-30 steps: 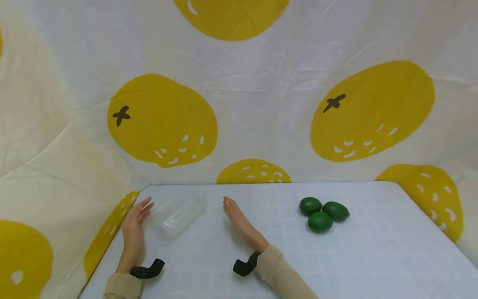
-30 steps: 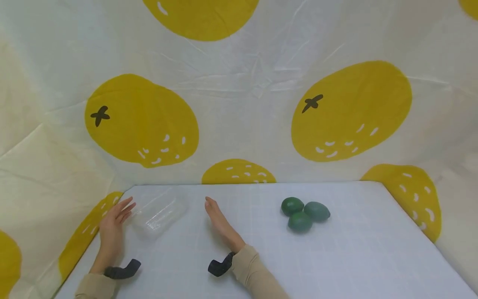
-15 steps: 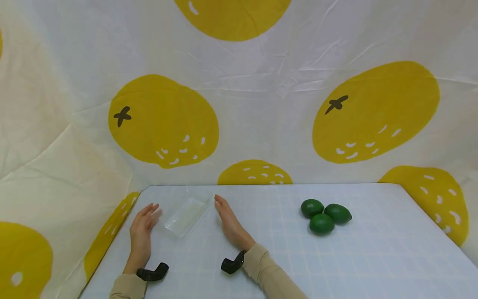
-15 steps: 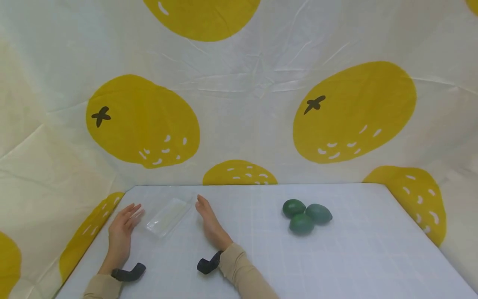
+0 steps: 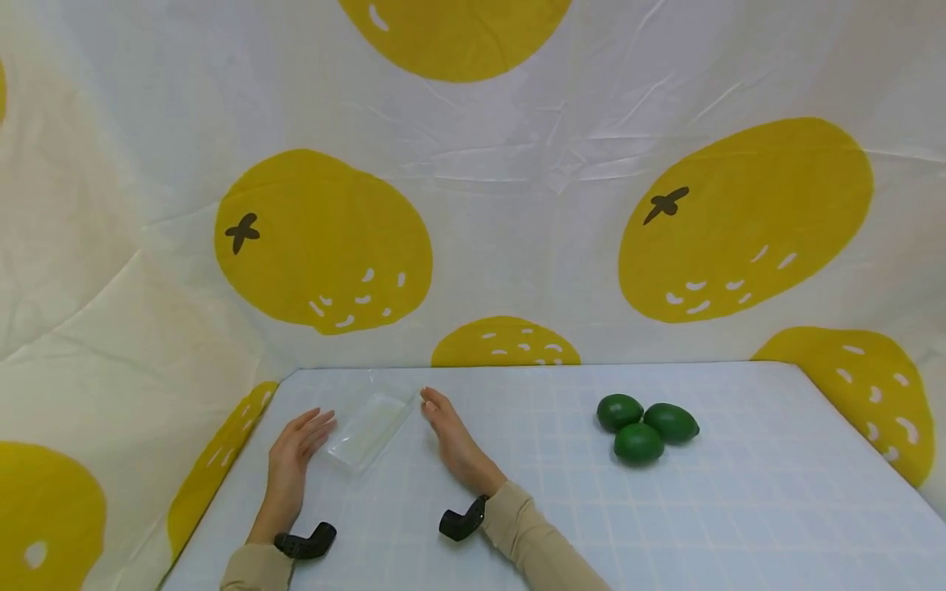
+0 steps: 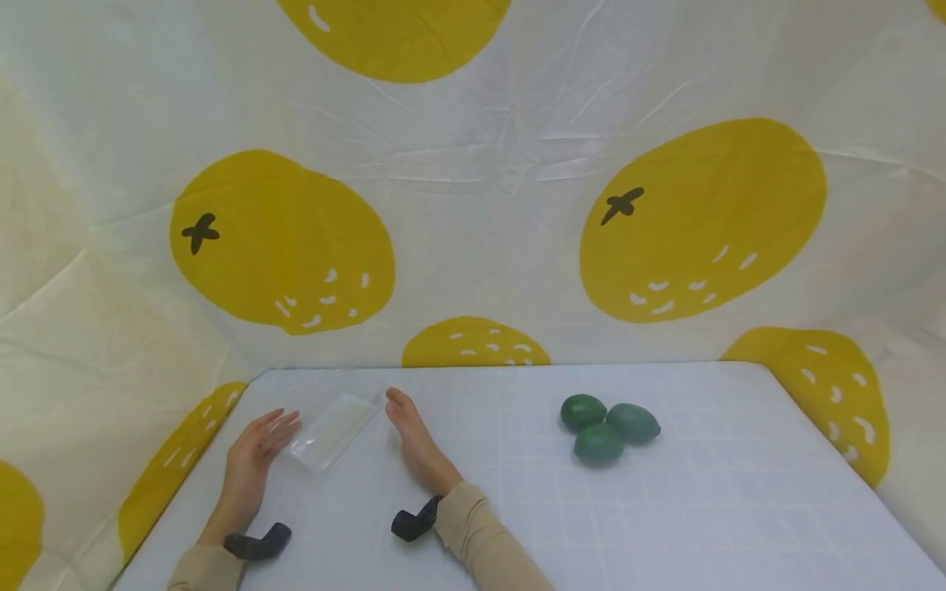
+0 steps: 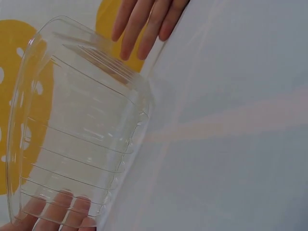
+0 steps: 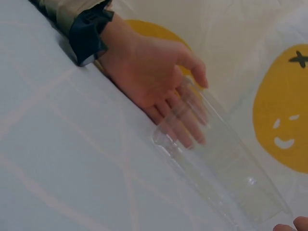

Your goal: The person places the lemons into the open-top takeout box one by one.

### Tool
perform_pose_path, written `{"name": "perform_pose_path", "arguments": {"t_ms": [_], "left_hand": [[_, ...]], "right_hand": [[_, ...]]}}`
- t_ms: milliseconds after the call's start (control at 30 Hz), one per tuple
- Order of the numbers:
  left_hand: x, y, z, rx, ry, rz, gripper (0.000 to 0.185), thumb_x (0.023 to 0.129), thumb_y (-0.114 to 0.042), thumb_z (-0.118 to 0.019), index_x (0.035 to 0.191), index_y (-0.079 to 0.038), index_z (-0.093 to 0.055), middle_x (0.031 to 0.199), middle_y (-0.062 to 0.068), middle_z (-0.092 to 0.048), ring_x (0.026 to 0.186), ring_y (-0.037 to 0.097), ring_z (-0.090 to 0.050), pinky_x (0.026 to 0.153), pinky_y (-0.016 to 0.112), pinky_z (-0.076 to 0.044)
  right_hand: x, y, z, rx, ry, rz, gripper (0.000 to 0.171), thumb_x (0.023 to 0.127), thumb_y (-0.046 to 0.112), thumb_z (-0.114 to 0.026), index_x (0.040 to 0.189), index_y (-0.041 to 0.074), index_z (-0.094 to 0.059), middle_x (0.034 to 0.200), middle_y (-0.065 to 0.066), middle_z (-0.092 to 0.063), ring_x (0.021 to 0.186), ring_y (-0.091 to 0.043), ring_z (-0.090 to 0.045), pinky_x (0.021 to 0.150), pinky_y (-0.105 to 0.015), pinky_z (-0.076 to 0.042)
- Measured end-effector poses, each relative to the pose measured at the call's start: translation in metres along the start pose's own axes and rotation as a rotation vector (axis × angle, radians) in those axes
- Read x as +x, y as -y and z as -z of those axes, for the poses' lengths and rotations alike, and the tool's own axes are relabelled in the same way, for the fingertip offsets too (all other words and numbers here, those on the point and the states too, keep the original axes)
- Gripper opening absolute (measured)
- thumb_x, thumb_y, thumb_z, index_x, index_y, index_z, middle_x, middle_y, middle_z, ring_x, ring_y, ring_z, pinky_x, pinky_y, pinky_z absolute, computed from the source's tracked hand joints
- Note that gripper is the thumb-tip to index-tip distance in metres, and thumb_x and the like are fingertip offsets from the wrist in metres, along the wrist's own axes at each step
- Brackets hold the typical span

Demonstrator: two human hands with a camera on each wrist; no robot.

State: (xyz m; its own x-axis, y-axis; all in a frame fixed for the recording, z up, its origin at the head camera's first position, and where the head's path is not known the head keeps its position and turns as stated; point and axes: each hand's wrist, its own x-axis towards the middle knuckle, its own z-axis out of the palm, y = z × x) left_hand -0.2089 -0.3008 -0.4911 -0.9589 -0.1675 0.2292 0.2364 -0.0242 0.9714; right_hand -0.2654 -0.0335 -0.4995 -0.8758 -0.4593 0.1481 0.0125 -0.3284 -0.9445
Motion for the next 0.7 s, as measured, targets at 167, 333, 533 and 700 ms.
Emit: {"name": "perform_pose_path", "arguments": {"t_ms": [167, 333, 533, 700], "left_hand": [[0.0016, -0.0003, -0.0007, 0.017, 0.009, 0.024, 0.052, 0.110, -0.031, -0.032, 0.144, 0.008, -0.035, 0.143, 0.026, -0.050, 0.125, 0.025, -0.057, 0.103, 0.023, -0.043], [0.0014, -0.0012, -0.0030, 0.023, 0.009, 0.040, 0.051, 0.110, -0.031, -0.033, 0.144, 0.007, -0.037, 0.143, 0.026, -0.049, 0.127, 0.025, -0.056, 0.103, 0.022, -0.042], [0.0003, -0.0029, -0.0069, 0.034, 0.008, 0.051, 0.053, 0.110, -0.032, -0.033, 0.144, 0.007, -0.036, 0.144, 0.028, -0.047, 0.128, 0.028, -0.054, 0.104, 0.023, -0.042], [-0.0003, -0.0022, -0.0089, 0.047, 0.007, 0.055, 0.053, 0.110, -0.032, -0.032, 0.145, 0.007, -0.036, 0.144, 0.029, -0.047, 0.130, 0.029, -0.053, 0.105, 0.023, -0.041]], "right_hand": [[-0.0002, 0.0020, 0.0018, 0.009, 0.019, -0.017, 0.059, 0.108, 0.029, -0.034, 0.157, 0.002, -0.014, 0.164, -0.016, -0.012, 0.149, -0.034, -0.014, 0.119, -0.054, 0.001], [-0.0013, 0.0025, 0.0027, 0.015, 0.043, -0.019, 0.058, 0.108, 0.027, -0.032, 0.157, 0.002, -0.011, 0.164, -0.016, -0.011, 0.150, -0.035, -0.013, 0.117, -0.057, 0.003], [-0.0029, 0.0030, 0.0025, 0.019, 0.057, -0.009, 0.060, 0.109, 0.026, -0.032, 0.157, 0.000, -0.008, 0.164, -0.017, -0.013, 0.149, -0.036, -0.013, 0.117, -0.057, 0.003], [-0.0030, 0.0026, 0.0024, 0.034, 0.055, -0.007, 0.061, 0.108, 0.028, -0.032, 0.157, 0.000, -0.008, 0.162, -0.018, -0.018, 0.149, -0.036, -0.015, 0.117, -0.056, 0.002]]}}
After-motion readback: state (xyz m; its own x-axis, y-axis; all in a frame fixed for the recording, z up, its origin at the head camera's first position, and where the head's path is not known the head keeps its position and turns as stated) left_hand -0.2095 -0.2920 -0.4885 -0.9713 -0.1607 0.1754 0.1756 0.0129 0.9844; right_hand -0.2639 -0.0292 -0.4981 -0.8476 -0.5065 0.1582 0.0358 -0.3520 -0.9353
